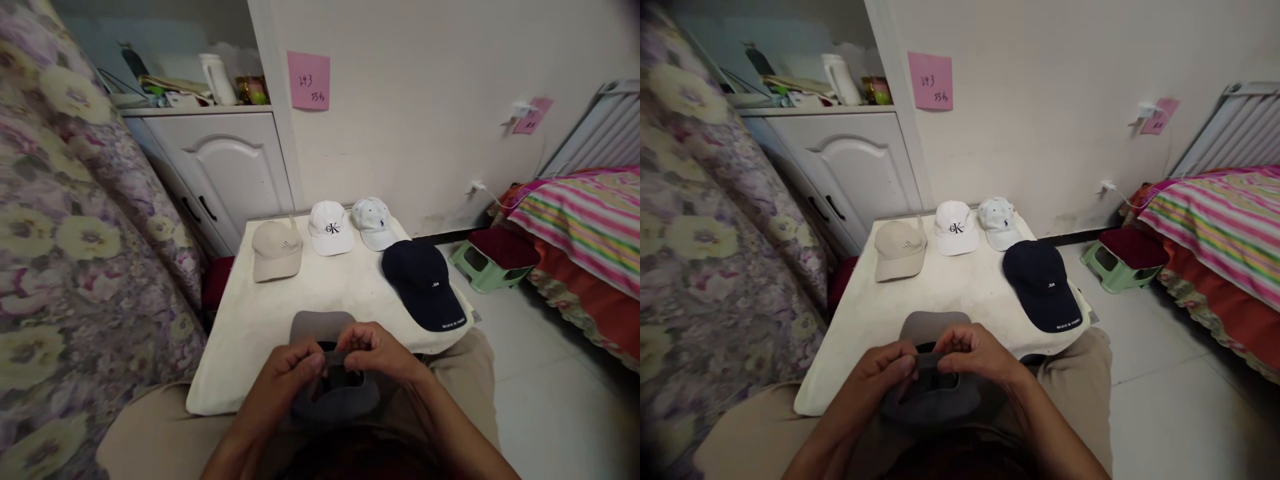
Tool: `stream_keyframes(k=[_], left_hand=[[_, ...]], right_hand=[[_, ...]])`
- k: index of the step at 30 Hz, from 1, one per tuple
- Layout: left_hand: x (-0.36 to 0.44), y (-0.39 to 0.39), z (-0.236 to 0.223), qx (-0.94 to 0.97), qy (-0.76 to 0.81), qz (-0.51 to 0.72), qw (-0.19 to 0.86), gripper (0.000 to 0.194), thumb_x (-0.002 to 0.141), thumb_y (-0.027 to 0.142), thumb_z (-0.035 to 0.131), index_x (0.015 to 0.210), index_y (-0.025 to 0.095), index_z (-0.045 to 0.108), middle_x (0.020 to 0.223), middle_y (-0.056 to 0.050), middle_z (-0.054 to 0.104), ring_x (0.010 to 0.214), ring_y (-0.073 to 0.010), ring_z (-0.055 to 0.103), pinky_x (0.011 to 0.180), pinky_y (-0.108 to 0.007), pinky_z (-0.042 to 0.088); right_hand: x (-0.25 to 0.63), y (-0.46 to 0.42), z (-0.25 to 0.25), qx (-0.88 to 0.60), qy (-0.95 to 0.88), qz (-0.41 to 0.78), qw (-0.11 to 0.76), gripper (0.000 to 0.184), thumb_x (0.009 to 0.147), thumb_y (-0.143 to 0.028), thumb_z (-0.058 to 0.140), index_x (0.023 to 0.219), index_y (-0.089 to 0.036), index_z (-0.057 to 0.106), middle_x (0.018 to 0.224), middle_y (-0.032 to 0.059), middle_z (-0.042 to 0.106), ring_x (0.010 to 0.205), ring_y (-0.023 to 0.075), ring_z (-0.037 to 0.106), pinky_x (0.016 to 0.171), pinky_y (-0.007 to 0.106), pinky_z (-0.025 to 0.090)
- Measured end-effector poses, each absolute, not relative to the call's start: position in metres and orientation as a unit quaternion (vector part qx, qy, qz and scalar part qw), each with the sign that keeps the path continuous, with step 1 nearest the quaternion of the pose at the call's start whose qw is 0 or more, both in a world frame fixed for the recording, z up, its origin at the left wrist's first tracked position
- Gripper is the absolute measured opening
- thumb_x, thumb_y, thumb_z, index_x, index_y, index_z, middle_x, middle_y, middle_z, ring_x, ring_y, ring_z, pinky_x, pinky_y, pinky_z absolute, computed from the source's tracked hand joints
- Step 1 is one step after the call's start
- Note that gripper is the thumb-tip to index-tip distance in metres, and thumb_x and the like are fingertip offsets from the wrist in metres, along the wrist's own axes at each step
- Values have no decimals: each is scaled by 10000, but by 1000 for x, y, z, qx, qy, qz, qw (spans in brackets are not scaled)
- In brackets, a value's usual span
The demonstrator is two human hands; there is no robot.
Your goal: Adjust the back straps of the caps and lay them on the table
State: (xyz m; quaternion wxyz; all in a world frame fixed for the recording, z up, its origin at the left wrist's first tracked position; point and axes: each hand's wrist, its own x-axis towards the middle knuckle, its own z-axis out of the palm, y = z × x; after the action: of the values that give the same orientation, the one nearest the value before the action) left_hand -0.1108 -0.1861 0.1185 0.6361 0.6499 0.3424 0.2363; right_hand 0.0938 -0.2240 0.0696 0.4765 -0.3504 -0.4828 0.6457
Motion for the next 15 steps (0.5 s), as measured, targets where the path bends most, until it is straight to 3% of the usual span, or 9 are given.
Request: stream_keyframes(k=[5, 9, 12, 15], left_hand=[[-120, -183, 136, 491, 324, 302, 751, 452, 713, 601, 707, 618, 185, 560, 375, 61, 398, 345, -64, 250, 371, -201, 177], [-120, -179, 140, 408, 226, 347, 813, 346, 753, 488, 735, 682, 187, 581, 355, 88, 350, 300, -50, 229, 320, -171, 222], [-118, -170, 132, 333, 136, 377, 853, 198, 784, 323, 742, 846, 151, 667, 466, 55, 526, 343, -57, 421, 363, -148, 378], [-116, -154, 111, 259, 167, 404, 861, 202, 794, 193, 719, 990, 142, 709, 699, -3, 710, 541, -105, 639, 523, -163, 526]], right_hand=[[117, -230, 78, -292, -538, 681, 402, 321, 694, -415, 812, 703, -159, 618, 628, -49, 505, 554, 75, 391, 505, 195, 285], [120, -233, 78, -202, -424, 743, 478, 362, 629, -399, 854, 672, -161, 584, 565, -60, 492, 480, 64, 378, 460, 181, 295], [111, -227, 77, -153, -320, 758, 547, 329, 609, -334, 868, 723, -155, 617, 603, -35, 584, 485, 75, 480, 476, 179, 397], [106, -212, 70, -168, -241, 737, 608, 240, 676, -244, 815, 852, -156, 678, 753, 9, 697, 618, 117, 618, 608, 205, 515]])
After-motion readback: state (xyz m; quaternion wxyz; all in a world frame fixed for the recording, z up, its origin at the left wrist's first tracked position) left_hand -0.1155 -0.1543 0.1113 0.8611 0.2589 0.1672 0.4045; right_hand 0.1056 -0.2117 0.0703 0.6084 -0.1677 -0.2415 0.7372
